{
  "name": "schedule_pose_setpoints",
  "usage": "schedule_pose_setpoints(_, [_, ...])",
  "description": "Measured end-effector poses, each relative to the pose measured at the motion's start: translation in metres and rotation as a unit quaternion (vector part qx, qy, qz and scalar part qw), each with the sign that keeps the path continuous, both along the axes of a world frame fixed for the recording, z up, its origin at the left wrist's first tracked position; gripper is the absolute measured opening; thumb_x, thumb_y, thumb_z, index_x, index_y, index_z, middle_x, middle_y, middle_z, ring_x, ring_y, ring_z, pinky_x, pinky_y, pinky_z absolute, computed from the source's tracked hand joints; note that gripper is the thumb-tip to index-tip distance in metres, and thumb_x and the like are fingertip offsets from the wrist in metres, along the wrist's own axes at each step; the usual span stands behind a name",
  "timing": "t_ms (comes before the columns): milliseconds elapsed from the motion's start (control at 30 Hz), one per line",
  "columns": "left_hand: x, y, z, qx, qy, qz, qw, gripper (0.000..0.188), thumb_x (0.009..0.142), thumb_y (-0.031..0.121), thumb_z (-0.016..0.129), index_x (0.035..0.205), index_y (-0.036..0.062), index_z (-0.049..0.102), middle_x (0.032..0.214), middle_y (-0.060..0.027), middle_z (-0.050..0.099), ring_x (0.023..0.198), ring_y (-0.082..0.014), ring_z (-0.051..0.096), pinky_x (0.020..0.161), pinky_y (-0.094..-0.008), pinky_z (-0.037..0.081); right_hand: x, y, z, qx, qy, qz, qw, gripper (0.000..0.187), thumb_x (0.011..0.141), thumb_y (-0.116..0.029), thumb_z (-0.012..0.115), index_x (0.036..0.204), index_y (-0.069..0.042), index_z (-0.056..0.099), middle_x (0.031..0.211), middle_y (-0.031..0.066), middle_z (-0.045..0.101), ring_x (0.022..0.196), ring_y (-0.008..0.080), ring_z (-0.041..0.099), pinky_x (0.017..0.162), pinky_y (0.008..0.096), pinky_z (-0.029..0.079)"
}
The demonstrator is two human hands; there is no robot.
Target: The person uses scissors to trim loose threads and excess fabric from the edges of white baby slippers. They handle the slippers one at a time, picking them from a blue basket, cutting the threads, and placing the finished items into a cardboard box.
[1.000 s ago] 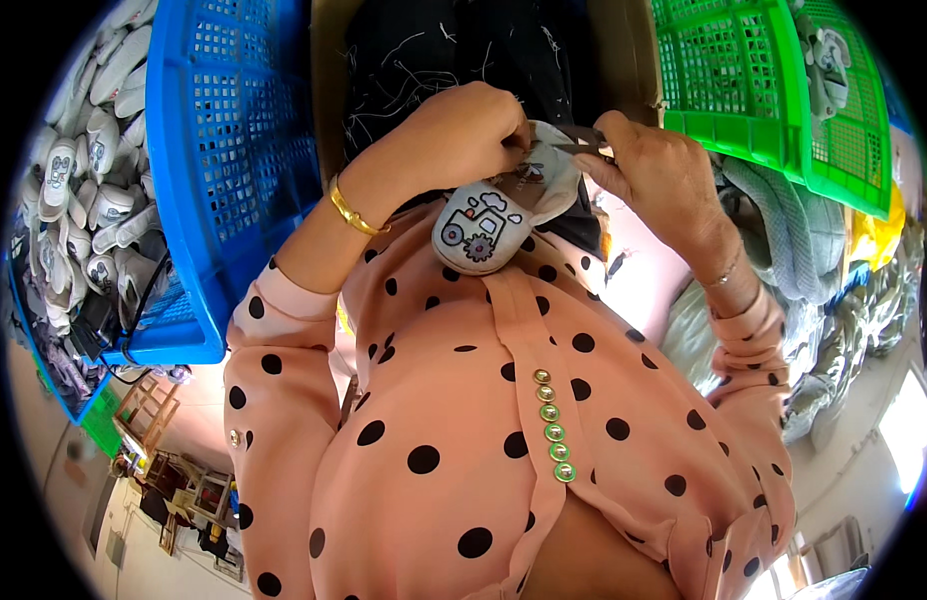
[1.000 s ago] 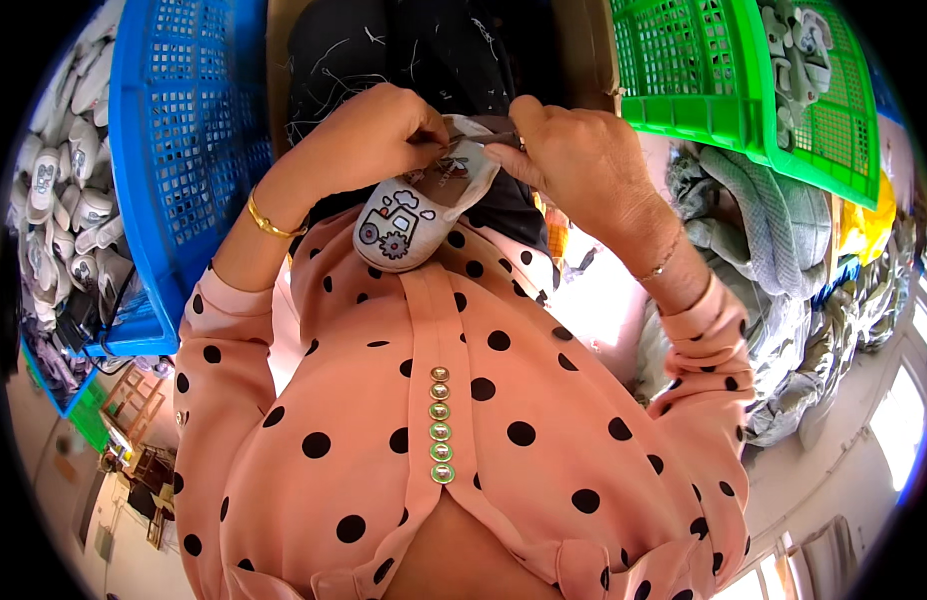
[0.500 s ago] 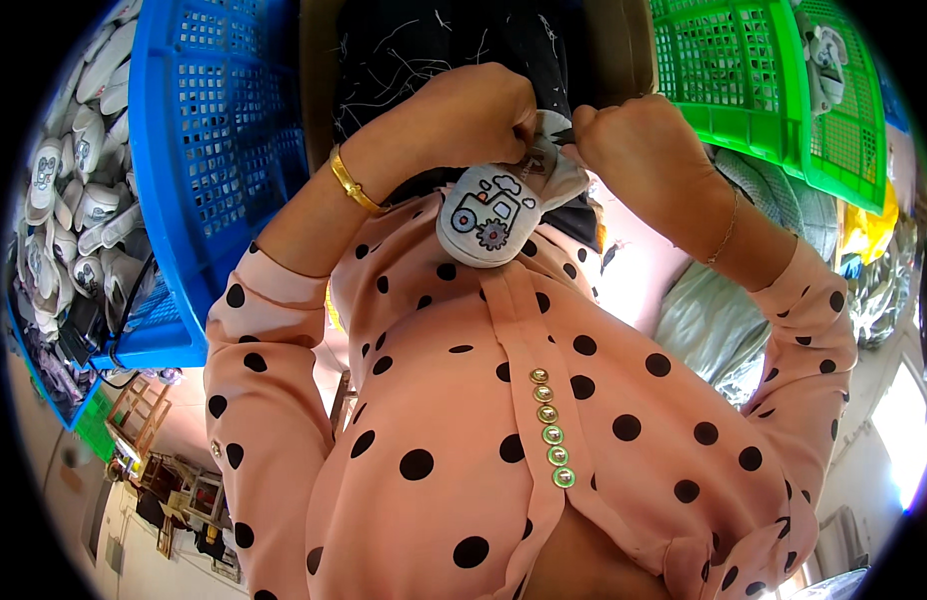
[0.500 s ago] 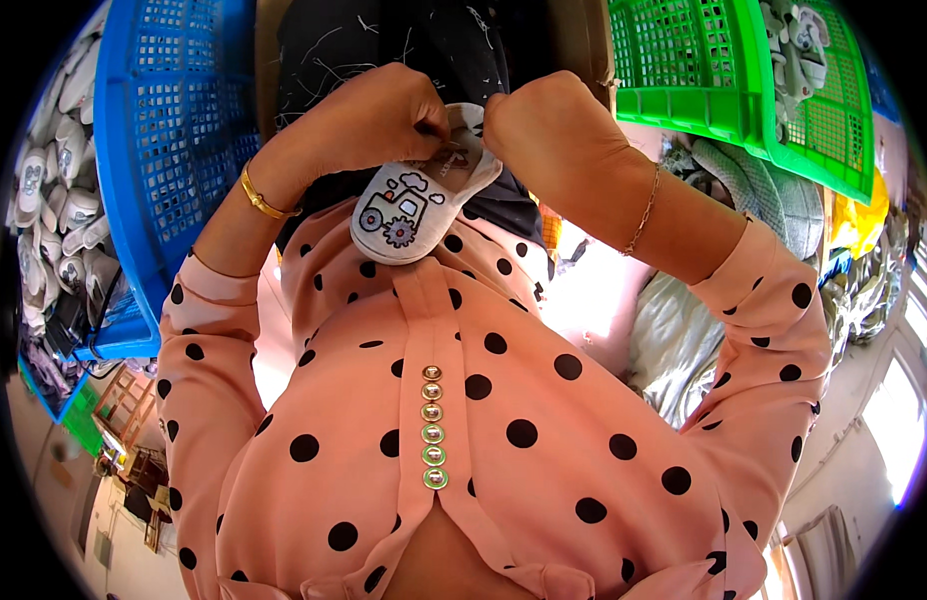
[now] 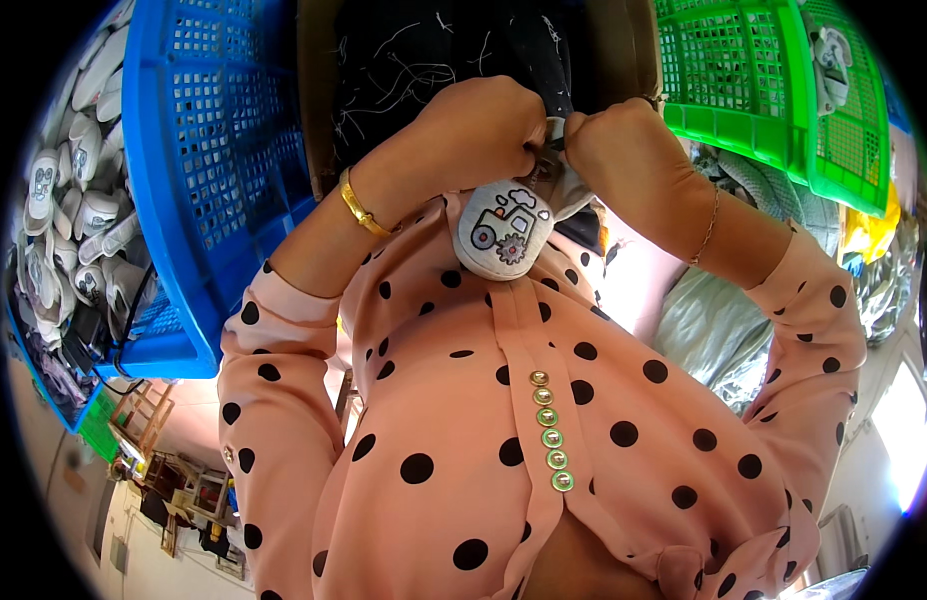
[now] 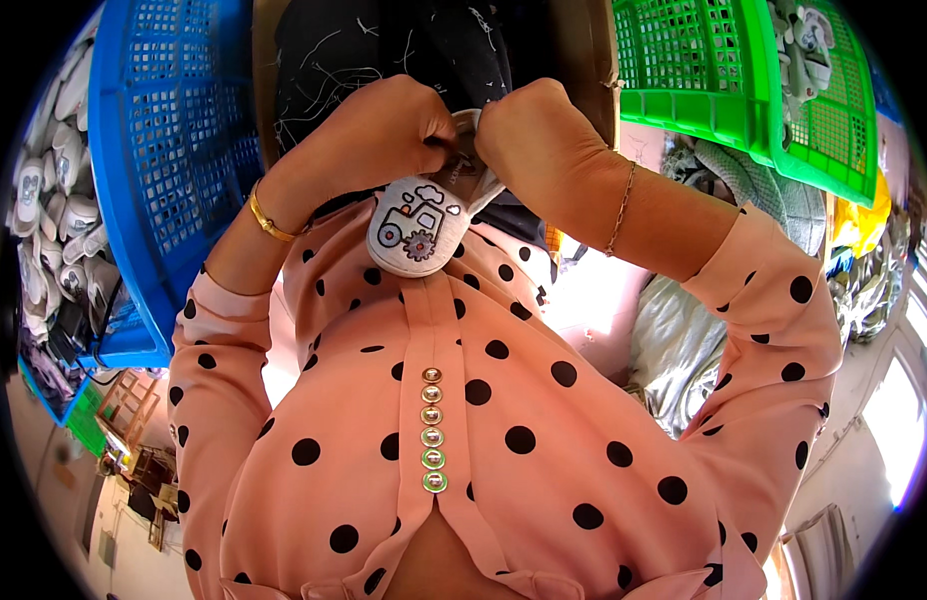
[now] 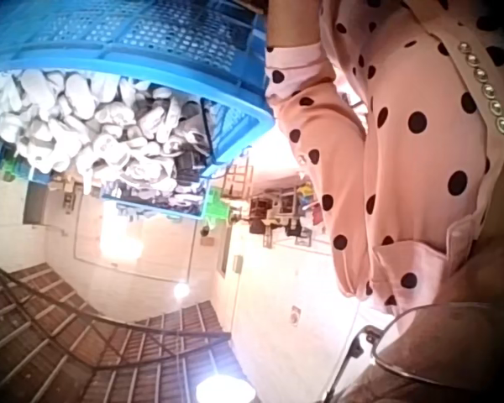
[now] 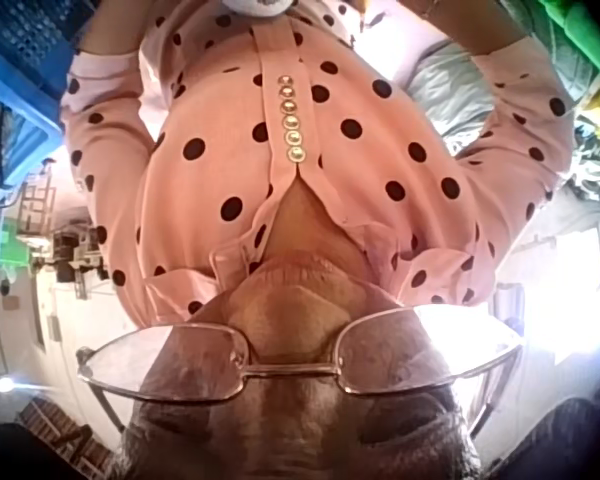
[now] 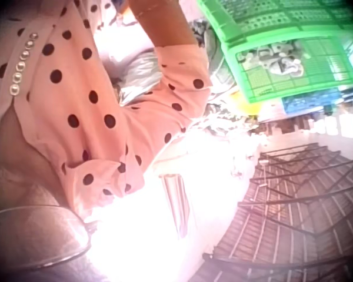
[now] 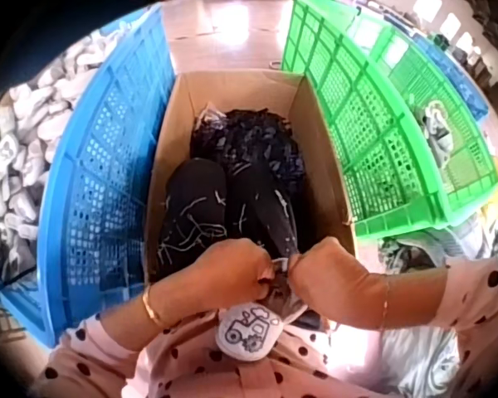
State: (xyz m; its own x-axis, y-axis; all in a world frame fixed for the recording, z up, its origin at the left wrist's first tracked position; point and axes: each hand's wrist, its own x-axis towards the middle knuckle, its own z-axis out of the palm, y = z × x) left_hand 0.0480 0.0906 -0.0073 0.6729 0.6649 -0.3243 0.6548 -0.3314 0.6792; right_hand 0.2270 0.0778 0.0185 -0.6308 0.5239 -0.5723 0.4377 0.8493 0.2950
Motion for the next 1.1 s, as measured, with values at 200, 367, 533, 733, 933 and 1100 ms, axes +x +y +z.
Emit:
schedule_pose_setpoints(200, [-0.001,-0.002,-0.001,-0.001,0.006,0.01,1.0,0.017,0.069,0.005,0.065,0.083,0.0035,0.076,0.072,-0.017,0.066,0.064,-0.0305,0.065,0.062,-0.035,0.053,0.001,-0.007,-0.004,0.051,0.035,-0.005,0.998,0.005,0.071,-0.015,0.071,0.072,-0.02,0.07,0.065,-0.006,0.058,0.062,0.0139,0.062,0.052,0.029,0.037])
schedule_pose_setpoints(367, [-0.001,-0.004,-0.006,0.007,0.005,0.009,1.0,0.016,0.069,0.007,0.066,0.083,0.0049,0.076,0.071,-0.0156,0.066,0.064,-0.0302,0.065,0.063,-0.0355,0.053,-0.003,-0.009,-0.011,0.055,0.019,-0.013,0.998,0.006,0.067,-0.017,0.073,0.071,-0.02,0.069,0.06,-0.0068,0.057,0.058,0.0122,0.06,0.049,0.0295,0.034])
schedule_pose_setpoints(533, [-0.002,-0.007,-0.007,0.029,0.01,0.007,0.999,0.014,0.072,0.008,0.066,0.081,0.0065,0.076,0.07,-0.0145,0.066,0.064,-0.0298,0.065,0.063,-0.0358,0.053,-0.007,-0.01,-0.014,0.059,0.008,0.0,0.998,0.007,0.066,-0.016,0.073,0.067,-0.021,0.067,0.056,-0.0082,0.053,0.054,0.0115,0.057,0.047,0.0301,0.032])
schedule_pose_setpoints(733, [-0.008,-0.011,-0.009,0.039,0.001,-0.003,0.999,0.013,0.074,0.008,0.065,0.083,0.0063,0.075,0.076,-0.0134,0.068,0.068,-0.0284,0.066,0.064,-0.0354,0.053,-0.015,-0.006,-0.002,-0.017,-0.011,-0.015,1.0,0.003,0.07,-0.013,0.069,0.073,-0.013,0.068,0.066,-0.002,0.057,0.06,0.0137,0.062,0.052,0.0277,0.039])
schedule_pose_setpoints(933, [-0.04,-0.018,-0.021,-0.014,-0.2,0.056,0.978,0.008,0.083,0.0,0.064,0.089,-0.0012,0.069,0.095,-0.0125,0.07,0.077,-0.024,0.068,0.072,-0.0292,0.054,-0.001,-0.016,0.005,0.037,0.104,-0.002,0.994,0.006,0.075,-0.021,0.071,0.075,-0.015,0.068,0.057,-0.0044,0.053,0.053,0.0138,0.057,0.048,0.0298,0.037])
schedule_pose_setpoints(1100, [-0.058,-0.03,-0.013,-0.068,-0.255,0.173,0.949,0.012,0.093,0.005,0.06,0.102,-0.0004,0.066,0.111,-0.0103,0.069,0.091,-0.0191,0.068,0.081,-0.0295,0.055,0.006,-0.012,0.01,0.018,0.19,-0.051,0.98,0.04,0.087,-0.045,0.064,0.076,-0.008,0.055,0.056,0.0033,0.058,0.05,0.0167,0.06,0.045,0.0266,0.044])
